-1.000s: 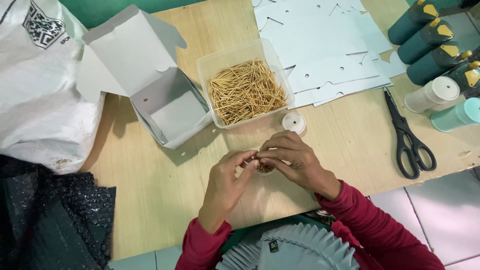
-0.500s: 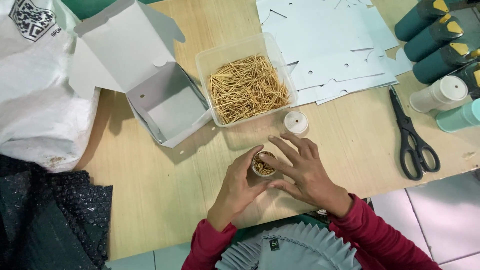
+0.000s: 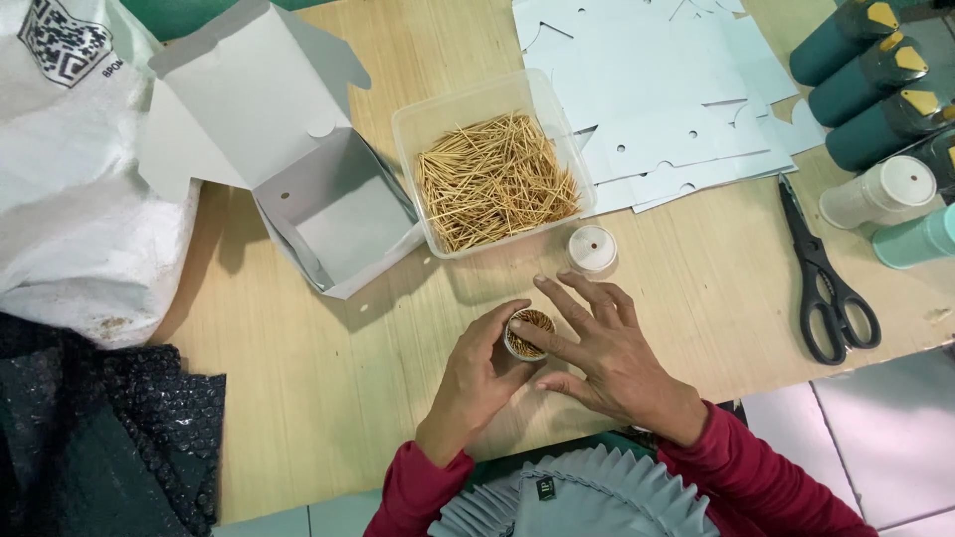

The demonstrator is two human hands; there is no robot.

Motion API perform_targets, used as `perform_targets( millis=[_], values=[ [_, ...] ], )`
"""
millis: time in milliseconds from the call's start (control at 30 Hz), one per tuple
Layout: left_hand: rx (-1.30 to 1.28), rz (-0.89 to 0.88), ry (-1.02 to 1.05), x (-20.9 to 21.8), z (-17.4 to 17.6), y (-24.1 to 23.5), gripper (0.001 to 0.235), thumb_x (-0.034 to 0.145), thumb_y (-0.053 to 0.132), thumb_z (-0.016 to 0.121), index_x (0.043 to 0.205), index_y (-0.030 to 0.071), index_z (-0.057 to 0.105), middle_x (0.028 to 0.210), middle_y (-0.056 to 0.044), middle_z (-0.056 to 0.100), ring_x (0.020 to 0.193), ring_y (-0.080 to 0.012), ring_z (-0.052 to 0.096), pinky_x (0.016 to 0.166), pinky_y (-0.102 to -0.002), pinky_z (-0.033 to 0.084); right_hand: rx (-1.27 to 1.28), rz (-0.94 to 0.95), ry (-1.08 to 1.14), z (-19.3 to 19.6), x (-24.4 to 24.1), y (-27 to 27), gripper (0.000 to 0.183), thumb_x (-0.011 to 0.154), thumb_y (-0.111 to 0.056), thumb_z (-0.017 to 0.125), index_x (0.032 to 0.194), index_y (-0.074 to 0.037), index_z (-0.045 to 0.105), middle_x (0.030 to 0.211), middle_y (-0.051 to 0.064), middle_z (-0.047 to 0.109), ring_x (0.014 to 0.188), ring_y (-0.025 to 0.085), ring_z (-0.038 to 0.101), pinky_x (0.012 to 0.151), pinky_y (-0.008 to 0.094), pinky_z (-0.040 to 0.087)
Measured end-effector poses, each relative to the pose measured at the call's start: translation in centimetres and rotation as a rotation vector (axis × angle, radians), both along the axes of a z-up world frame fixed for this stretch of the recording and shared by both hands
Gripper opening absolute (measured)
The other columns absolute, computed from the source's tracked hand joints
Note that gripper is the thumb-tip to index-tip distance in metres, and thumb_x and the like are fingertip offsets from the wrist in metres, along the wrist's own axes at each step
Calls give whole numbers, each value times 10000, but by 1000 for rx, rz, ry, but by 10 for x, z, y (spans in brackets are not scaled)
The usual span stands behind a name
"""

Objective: Manually transferring toothpicks from a large rectangular container into a small round container to fill it.

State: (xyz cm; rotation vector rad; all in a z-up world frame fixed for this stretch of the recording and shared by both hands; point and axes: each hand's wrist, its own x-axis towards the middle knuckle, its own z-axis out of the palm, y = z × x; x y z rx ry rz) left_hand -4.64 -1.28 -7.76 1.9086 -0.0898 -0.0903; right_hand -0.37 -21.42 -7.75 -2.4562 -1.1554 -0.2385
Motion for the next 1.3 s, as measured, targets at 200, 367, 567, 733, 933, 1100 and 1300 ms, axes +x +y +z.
perform_targets(
  millis=[200, 367, 567, 733, 933, 1100, 1300],
  values=[
    [-8, -174, 77, -2, 0, 18, 801, 888, 35, 629, 1580, 102, 231, 1601, -163, 385, 1465, -319, 403, 1174, -432, 326, 170, 108, 21, 42, 18, -5, 423, 1006, -387, 569, 1383, -198, 591, 1529, 183, 460, 1390, 364, 464, 1061, 502, 365],
    [81, -48, -17, 19, 49, 45, 445, 954, 22, 510, 1390, 103, 537, 1259, -87, 695, 1134, -202, 672, 964, -318, 502, 191, 62, -70, 61, 68, -1, 220, 951, -194, 692, 1160, -130, 722, 1287, 126, 629, 1127, 313, 555, 897, 443, 403],
    [148, 161, -205, 81, 65, 47, 350, 942, -63, 532, 1203, 68, 725, 1038, -187, 761, 922, -333, 754, 786, -405, 598, 68, -25, 53, 52, 125, 52, 128, 908, -268, 723, 918, -188, 823, 957, 37, 692, 917, 211, 548, 784, 360, 457],
    [311, 159, -159, 104, 70, 35, 415, 949, -142, 475, 1342, -57, 579, 1111, -301, 702, 949, -368, 737, 826, -411, 608, -263, -127, 8, 28, 148, 77, 230, 894, -302, 651, 775, -182, 808, 877, 14, 629, 898, 185, 476, 721, 350, 387],
    [312, 208, -158, 103, 69, 35, 426, 938, -172, 462, 1349, -78, 524, 1160, -337, 677, 1001, -423, 724, 840, -451, 605, -373, -173, -44, 33, 149, 88, 131, 832, -250, 756, 796, -144, 824, 853, 40, 626, 881, 216, 468, 733, 385, 368],
    [358, 173, -134, 107, 62, 41, 379, 959, -122, 493, 1332, -63, 533, 1119, -314, 704, 941, -392, 754, 747, -415, 630, -504, -218, -296, 39, 134, 104, 135, 812, -217, 734, 812, -116, 823, 871, 29, 629, 906, 206, 449, 747, 394, 305],
    [403, 154, -120, 112, 54, 44, 304, 963, -54, 536, 1261, -21, 590, 1075, -275, 734, 914, -377, 764, 692, -408, 636, -502, -179, -278, 50, 135, 118, 96, 814, -72, 702, 820, -40, 792, 912, 101, 630, 898, 236, 422, 793, 447, 289]
  ],
)
